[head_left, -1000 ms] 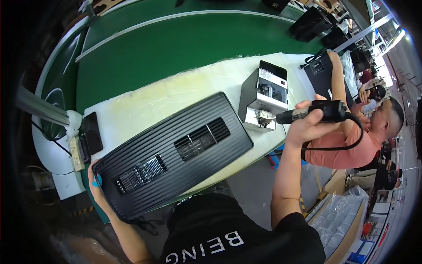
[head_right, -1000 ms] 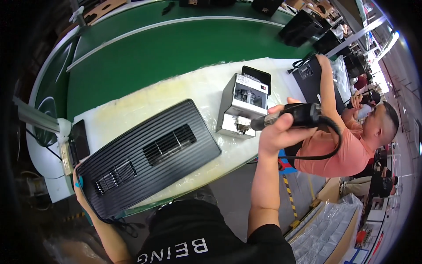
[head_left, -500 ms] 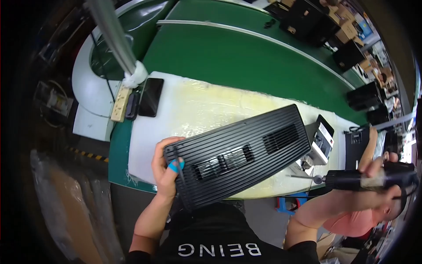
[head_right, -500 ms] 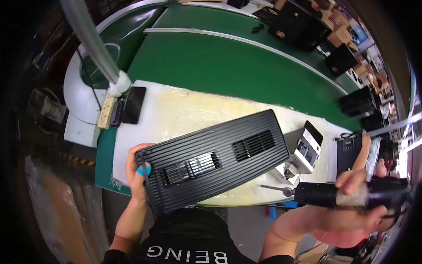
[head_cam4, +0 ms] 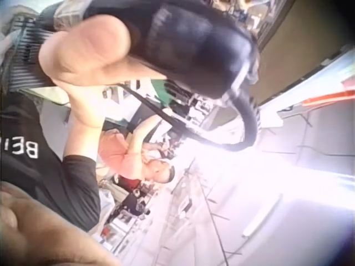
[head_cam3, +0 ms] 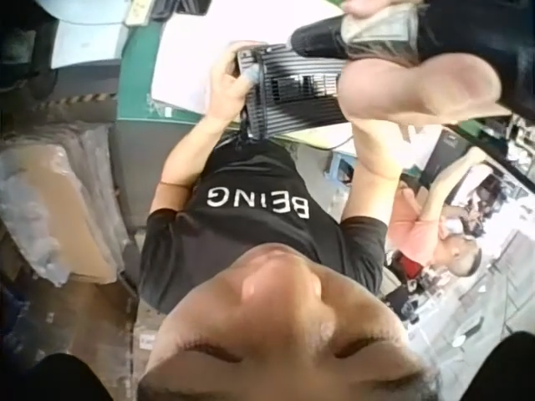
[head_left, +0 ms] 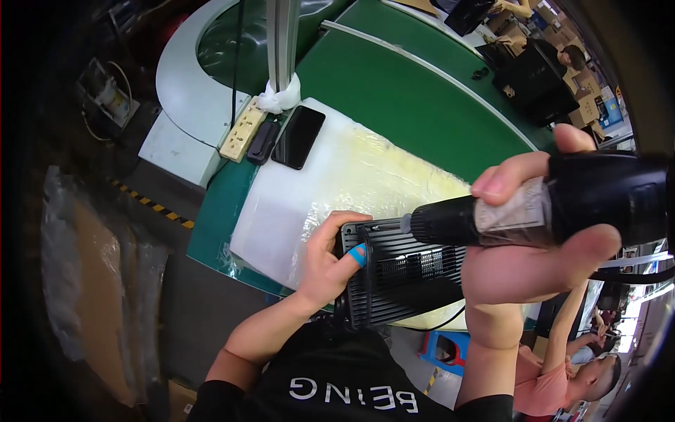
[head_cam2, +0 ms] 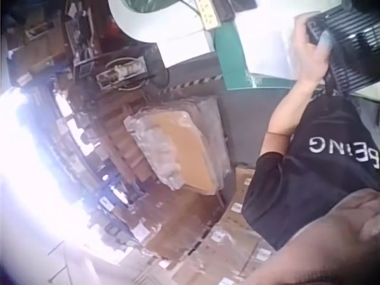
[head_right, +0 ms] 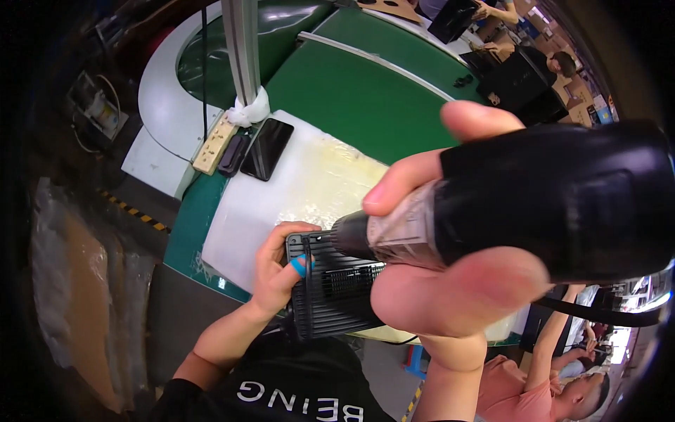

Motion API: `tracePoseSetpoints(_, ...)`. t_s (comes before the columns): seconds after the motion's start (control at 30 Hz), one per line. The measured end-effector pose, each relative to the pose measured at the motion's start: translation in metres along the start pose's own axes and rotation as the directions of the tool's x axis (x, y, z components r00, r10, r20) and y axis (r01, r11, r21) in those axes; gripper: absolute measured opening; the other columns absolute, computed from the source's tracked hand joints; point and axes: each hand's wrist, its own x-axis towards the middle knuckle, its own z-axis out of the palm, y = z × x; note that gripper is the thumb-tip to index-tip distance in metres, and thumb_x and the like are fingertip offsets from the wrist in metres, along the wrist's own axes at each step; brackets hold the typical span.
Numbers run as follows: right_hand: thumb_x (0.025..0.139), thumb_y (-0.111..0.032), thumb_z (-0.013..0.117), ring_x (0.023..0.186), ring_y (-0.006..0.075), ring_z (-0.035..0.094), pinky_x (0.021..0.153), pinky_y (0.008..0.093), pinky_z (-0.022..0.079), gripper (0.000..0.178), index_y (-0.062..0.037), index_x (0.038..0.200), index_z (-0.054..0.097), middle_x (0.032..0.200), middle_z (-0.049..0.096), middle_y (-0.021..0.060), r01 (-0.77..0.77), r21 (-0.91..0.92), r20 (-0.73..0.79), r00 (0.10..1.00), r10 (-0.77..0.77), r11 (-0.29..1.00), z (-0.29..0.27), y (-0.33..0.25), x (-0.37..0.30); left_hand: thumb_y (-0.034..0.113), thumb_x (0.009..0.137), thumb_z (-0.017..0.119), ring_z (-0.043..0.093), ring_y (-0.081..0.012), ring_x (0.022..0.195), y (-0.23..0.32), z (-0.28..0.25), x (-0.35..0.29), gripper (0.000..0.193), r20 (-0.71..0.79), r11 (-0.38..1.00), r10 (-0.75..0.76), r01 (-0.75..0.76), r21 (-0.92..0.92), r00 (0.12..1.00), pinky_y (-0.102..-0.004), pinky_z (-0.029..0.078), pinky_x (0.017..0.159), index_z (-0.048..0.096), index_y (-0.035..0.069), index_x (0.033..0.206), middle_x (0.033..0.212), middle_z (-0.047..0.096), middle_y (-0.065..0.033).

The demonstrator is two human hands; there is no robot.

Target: Assembling the components of an electronic device housing using an electric screwdriver at a factory workbench.

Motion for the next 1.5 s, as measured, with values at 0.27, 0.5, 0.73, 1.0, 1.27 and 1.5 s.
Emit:
tracePoseSetpoints(0.27,0.084,-0.077,0.037,0.051,0.0135,0.053,0.051,0.021,0.041,0.084,0.0014,0.11,0.05,0.059,0.055,0.0074,0.126,0.123,0.196,0.969,-0.148,0.984,0.025,0.009,-0.007,0.0,0.08,0.058,0.053,-0.0139,0.101,0.002,0.0,0.001,0.037,0.005,0.999,-0.007,0.007,0.034,1.0,-0.0267,0.04,0.091,0.052,-0.002,0.116,0.107,0.054,-0.0084)
tracePoseSetpoints(0.5,0.086,-0.072,0.044,0.053,0.0141,0.057,0.046,0.0219,0.041,0.08,0.0043,0.11,0.044,0.098,0.058,0.0126,0.116,0.146,0.189,0.972,-0.143,0.982,0.03,0.009,-0.009,0.001,0.082,0.057,0.052,-0.0123,0.1,0.006,0.0,0.002,0.037,0.02,0.999,-0.032,0.031,0.014,0.999,-0.0261,0.04,0.091,0.051,-0.002,0.118,0.106,0.055,-0.0064)
tracePoseSetpoints(0.73,0.092,-0.061,0.042,0.054,0.0168,0.058,0.046,0.0235,0.044,0.069,0.0017,0.119,0.034,0.097,0.059,0.0174,0.287,0.264,-0.055,0.958,-0.283,0.921,0.049,0.014,-0.011,0.002,0.083,0.057,0.055,-0.0126,0.098,0.007,0.002,-0.004,0.036,-0.005,0.999,-0.039,0.039,-0.004,0.999,-0.0264,0.041,0.09,0.051,-0.001,0.118,0.106,0.057,-0.007)
tracePoseSetpoints(1.0,0.091,-0.05,0.035,0.062,0.0167,0.045,0.061,0.0279,0.041,0.06,0.0049,0.114,0.045,0.068,0.048,0.0104,0.161,0.329,-0.323,0.945,-0.05,0.931,-0.114,0.002,-0.005,0.016,0.08,0.057,0.053,-0.0226,0.112,-0.003,0.003,0.001,0.041,-0.082,0.945,0.049,-0.02,0.326,0.995,-0.0333,0.039,0.099,0.055,-0.006,0.115,0.117,0.058,-0.0155)
tracePoseSetpoints(1.27,0.091,-0.03,0.053,0.046,0.0179,0.053,0.048,0.0275,0.048,0.049,0.0046,0.121,0.036,0.096,0.058,0.0191,0.049,-0.372,-0.698,0.643,-0.315,0.927,-0.24,0.112,-0.084,0.028,0.09,0.055,0.058,-0.0234,0.101,-0.002,0.013,0.003,0.045,-0.075,0.929,0.143,-0.107,0.355,0.987,-0.034,0.045,0.092,0.052,-0.009,0.115,0.112,0.058,-0.0181)
tracePoseSetpoints(1.5,0.093,-0.018,0.046,0.056,0.0174,0.058,0.05,0.0268,0.048,0.054,-0.0034,0.136,0.019,0.108,0.056,0.0199,0.08,-0.524,-0.595,0.678,-0.432,0.848,-0.256,0.208,-0.128,0.029,0.091,0.051,0.059,-0.0249,0.104,-0.014,0.014,0.0,0.048,-0.094,0.927,0.137,-0.094,0.364,0.986,-0.0349,0.046,0.093,0.05,-0.009,0.119,0.116,0.057,-0.0195)
